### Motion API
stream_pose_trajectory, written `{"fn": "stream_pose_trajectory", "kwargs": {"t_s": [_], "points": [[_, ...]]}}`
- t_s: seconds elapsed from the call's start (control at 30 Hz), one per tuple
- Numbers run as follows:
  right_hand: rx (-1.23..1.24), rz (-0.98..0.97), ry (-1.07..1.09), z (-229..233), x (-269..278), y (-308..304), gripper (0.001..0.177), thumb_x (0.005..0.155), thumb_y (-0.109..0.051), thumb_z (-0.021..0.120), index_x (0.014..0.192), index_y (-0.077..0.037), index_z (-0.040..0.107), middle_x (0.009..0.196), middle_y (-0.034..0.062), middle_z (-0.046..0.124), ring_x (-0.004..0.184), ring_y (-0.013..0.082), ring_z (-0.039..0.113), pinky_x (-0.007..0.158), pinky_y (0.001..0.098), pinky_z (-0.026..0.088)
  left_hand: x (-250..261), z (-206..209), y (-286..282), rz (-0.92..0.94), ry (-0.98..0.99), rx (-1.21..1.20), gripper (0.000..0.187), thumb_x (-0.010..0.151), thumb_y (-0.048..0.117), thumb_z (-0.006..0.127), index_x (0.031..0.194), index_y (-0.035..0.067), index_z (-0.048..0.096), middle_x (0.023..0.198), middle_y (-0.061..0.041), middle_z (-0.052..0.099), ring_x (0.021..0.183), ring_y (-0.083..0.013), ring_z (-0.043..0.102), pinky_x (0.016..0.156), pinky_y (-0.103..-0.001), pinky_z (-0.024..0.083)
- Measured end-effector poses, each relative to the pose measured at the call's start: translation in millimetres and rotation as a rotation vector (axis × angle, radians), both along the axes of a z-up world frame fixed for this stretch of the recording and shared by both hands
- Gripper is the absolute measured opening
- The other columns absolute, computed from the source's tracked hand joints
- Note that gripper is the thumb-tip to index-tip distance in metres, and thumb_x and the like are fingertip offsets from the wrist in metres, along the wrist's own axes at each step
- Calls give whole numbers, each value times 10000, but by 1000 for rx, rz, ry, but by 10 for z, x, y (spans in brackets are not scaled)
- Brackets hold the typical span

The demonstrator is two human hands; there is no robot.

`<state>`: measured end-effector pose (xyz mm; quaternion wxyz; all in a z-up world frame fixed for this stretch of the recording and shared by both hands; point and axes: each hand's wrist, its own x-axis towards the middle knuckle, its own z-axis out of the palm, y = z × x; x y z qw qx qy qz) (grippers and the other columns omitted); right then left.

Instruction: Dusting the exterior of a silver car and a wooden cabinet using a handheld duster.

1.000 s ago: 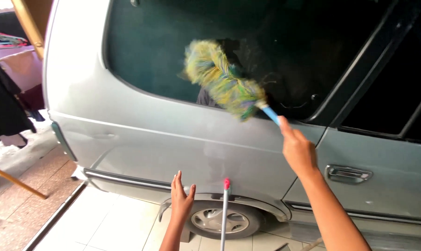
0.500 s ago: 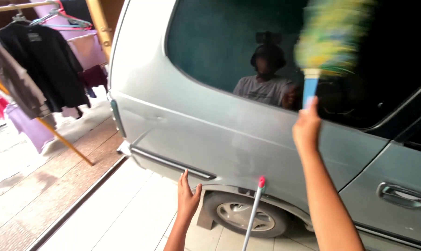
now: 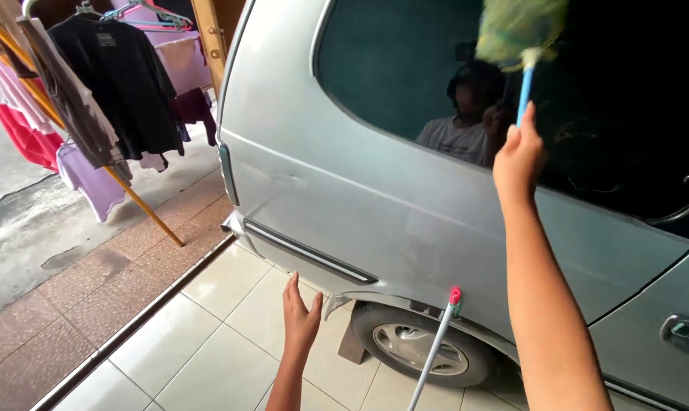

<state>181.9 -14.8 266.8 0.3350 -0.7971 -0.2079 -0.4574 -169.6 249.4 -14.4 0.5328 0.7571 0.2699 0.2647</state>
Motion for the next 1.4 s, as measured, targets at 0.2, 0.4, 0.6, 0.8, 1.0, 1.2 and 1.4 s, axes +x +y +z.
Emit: {"fn": "stream_pose_trajectory", "kwargs": {"t_s": [0.2, 0.4, 0.6, 0.8, 1.0, 1.2, 1.4], "points": [[-323, 26, 226, -123, -669, 201, 519, 1082, -111, 524, 1587, -224, 487, 1112, 275, 739, 965, 494, 713, 826, 619, 573, -24, 424, -287, 4, -22, -2, 759, 930, 163, 685, 1593, 72, 328, 1517, -332, 377, 1467, -512, 354, 1209, -592, 309], [-730, -226, -43, -908, -981, -728, 614, 949, -112, 598, 1480, -420, 624, 843, 47, 653, 587, 325, 721, 582, 469, 615, 52, 278, -391, -62, -19, 9, 767, 934, 203, 694, 1598, 92, 327, 1528, -327, 369, 1478, -503, 344, 1215, -582, 302], [-650, -492, 3, -1372, -1037, -2382, 514, 1180, -263, 567, 1650, -470, 576, 942, 53, 641, 647, 351, 697, 613, 461, 621, -58, -54, -38, -22, 42, 11, 802, 929, 214, 697, 1619, 109, 300, 1548, -308, 350, 1498, -473, 329, 1225, -570, 295], [-785, -441, 424, -1326, -1062, -2145, 607, 1076, -215, 402, 1594, -528, 449, 1044, 41, 689, 811, 336, 781, 756, 503, 655, 140, -79, -163, -45, -14, 78, 794, 909, 163, 714, 1595, 58, 326, 1506, -342, 379, 1457, -523, 360, 1215, -585, 303], [-719, -308, 519, -922, -1510, -1249, 708, 999, -155, 424, 1569, -571, 363, 1075, 33, 632, 830, 402, 760, 815, 559, 622, 475, 376, -945, -249, -67, 109, 776, 938, 195, 698, 1609, 121, 317, 1541, -300, 359, 1467, -500, 351, 1196, -588, 310], [-570, -473, 551, -1192, -1725, -2350, 702, 1018, -133, 434, 1572, -564, 413, 1102, 76, 660, 775, 502, 730, 774, 606, 610, 424, 344, -1251, -355, -10, 103, 765, 950, 216, 690, 1609, 133, 311, 1551, -283, 366, 1475, -482, 360, 1195, -585, 329], [-253, -606, 773, -2246, -2248, -3809, 693, 1035, -61, 473, 1640, -398, 456, 1228, 93, 751, 1036, 503, 679, 720, 613, 521, 267, -529, -797, -291, 27, 45, 760, 954, 279, 613, 1591, 62, 258, 1566, -195, 368, 1464, -317, 376, 1200, -451, 313]]}}
